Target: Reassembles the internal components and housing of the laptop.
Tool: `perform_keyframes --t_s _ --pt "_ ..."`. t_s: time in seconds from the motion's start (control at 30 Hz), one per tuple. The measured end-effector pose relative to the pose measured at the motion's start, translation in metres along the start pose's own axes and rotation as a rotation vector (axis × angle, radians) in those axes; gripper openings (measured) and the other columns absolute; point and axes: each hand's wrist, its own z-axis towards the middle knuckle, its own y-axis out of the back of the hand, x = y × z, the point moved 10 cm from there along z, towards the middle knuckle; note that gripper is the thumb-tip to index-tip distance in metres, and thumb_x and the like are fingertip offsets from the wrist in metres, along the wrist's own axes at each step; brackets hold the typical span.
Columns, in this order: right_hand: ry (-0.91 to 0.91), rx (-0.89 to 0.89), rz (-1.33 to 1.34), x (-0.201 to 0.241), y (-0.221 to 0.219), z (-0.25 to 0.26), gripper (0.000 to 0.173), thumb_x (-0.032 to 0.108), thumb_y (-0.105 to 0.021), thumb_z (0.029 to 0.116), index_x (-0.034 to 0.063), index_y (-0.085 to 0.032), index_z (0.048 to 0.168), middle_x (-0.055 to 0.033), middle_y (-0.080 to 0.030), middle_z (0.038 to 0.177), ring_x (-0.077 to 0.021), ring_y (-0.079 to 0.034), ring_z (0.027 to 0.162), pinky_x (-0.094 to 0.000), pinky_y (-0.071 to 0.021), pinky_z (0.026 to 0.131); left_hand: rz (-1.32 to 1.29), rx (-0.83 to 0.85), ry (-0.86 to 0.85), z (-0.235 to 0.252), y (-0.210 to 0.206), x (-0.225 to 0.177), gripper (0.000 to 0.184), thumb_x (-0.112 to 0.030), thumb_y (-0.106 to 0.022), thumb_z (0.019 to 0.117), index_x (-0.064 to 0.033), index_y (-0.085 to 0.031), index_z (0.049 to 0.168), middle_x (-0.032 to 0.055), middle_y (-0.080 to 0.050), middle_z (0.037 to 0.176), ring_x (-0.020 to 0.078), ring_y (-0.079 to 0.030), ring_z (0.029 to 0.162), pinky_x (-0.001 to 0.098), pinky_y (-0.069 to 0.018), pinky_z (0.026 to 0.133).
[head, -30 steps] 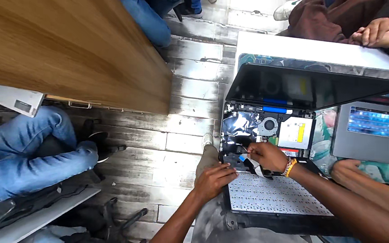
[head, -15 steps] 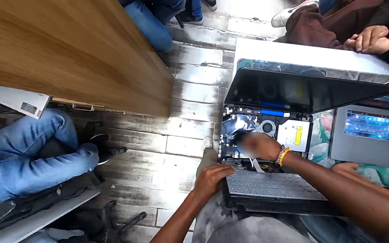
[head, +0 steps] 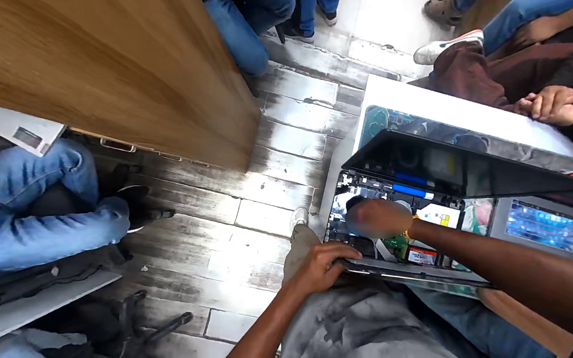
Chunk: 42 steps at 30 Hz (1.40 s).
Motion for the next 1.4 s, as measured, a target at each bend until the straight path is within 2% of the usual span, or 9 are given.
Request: perform_keyframes --t_s 0.2,0.33,0.5,0.6,0.73,0.87,1.1,1.23,1.4 --pt "0.034 0.104 0.062 0.000 -0.003 0.011 0.025 0.024 -0.060 0.1027 0.0037 -0.073 0.095 -0.0078 -0.071 0.081 -0.0186 -0.067 0.075 -0.0433 -0.0538 0.077 -0.118 -0.011 0.008 0.015 0.004 0.002 0.024 -0.003 -0.054 0.0981 -0.0021 -0.074 0.113 0.0095 -0.074 0.117 0.0159 -0.069 0.112 0.0358 -0.0571 0.100" --pt "-0.113 0.172 0.106 -0.007 0.005 -0.002 0.030 0.031 -0.063 0.1019 0.0017 -0.069 0.103 -0.0106 -0.067 0.078 -0.0210 -0.064 0.067 -0.0427 -0.0556 0.069 -0.174 -0.005 0.018 0.017 0.007 0.005 0.026 -0.008 -0.055 0.0981 -0.0007 -0.072 0.116 0.0112 -0.073 0.119 0.0167 -0.068 0.115 0.0362 -0.0556 0.102" --pt "-0.219 0.106 0.174 -0.013 0.017 -0.003 0.012 0.016 -0.069 0.0970 0.0053 -0.073 0.097 -0.0068 -0.068 0.075 -0.0163 -0.061 0.061 -0.0363 -0.0529 0.062 -0.396 -0.032 -0.021 0.019 0.008 0.012 0.051 -0.044 -0.047 0.1055 -0.0001 -0.071 0.119 0.0155 -0.071 0.122 0.0210 -0.066 0.120 0.0404 -0.0512 0.107" --pt "-0.195 0.014 0.072 -0.009 0.020 0.008 0.013 0.019 -0.068 0.0975 0.0080 -0.074 0.094 -0.0070 -0.068 0.075 -0.0211 -0.063 0.067 -0.0461 -0.0523 0.068 -0.470 -0.043 -0.035 0.023 0.008 0.014 0.057 -0.051 -0.048 0.1040 -0.0013 -0.072 0.118 0.0154 -0.071 0.122 0.0223 -0.065 0.120 0.0412 -0.0513 0.107" --pt "-0.031 0.060 -0.127 0.007 0.016 0.019 0.015 0.017 -0.062 0.0998 0.0083 -0.074 0.097 -0.0075 -0.070 0.080 -0.0227 -0.067 0.075 -0.0472 -0.0538 0.074 -0.480 -0.081 -0.007 0.025 0.011 0.018 0.068 -0.060 -0.040 0.1037 -0.0018 -0.072 0.117 0.0140 -0.072 0.120 0.0192 -0.066 0.118 0.0376 -0.0512 0.105" --pt "0.098 0.116 -0.268 0.010 0.013 0.027 0.018 0.017 -0.059 0.1014 0.0094 -0.075 0.101 -0.0089 -0.073 0.098 -0.0259 -0.069 0.096 -0.0488 -0.0540 0.089 -0.375 -0.157 -0.018 0.025 0.013 0.017 0.052 -0.049 -0.053 0.1028 -0.0033 -0.071 0.120 0.0125 -0.072 0.119 0.0182 -0.066 0.116 0.0379 -0.0528 0.104" --pt "0.137 0.112 -0.300 0.016 -0.004 0.037 0.013 0.012 -0.063 0.0978 0.0063 -0.074 0.097 -0.0103 -0.073 0.095 -0.0265 -0.070 0.091 -0.0466 -0.0566 0.084 -0.129 -0.347 0.059 0.020 0.017 0.016 0.023 -0.017 -0.065 0.0980 -0.0074 -0.070 0.119 0.0054 -0.075 0.110 0.0153 -0.069 0.106 0.0354 -0.0560 0.099" --pt "0.146 0.120 -0.296 0.016 -0.002 0.041 0.012 0.011 -0.064 0.0976 0.0047 -0.074 0.097 -0.0115 -0.073 0.093 -0.0272 -0.071 0.089 -0.0470 -0.0567 0.083 -0.107 -0.409 0.179 0.009 0.016 0.033 0.030 -0.023 -0.069 0.0969 -0.0045 -0.069 0.121 0.0076 -0.074 0.114 0.0139 -0.069 0.110 0.0348 -0.0561 0.100" --pt "0.276 0.102 -0.294 0.020 -0.003 0.042 0.011 0.015 -0.065 0.0970 0.0084 -0.074 0.096 -0.0080 -0.073 0.091 -0.0236 -0.071 0.086 -0.0454 -0.0576 0.080 -0.100 -0.303 0.427 -0.011 0.005 0.066 0.037 -0.028 -0.069 0.0961 -0.0018 -0.070 0.122 0.0095 -0.073 0.118 0.0119 -0.068 0.113 0.0334 -0.0542 0.102"
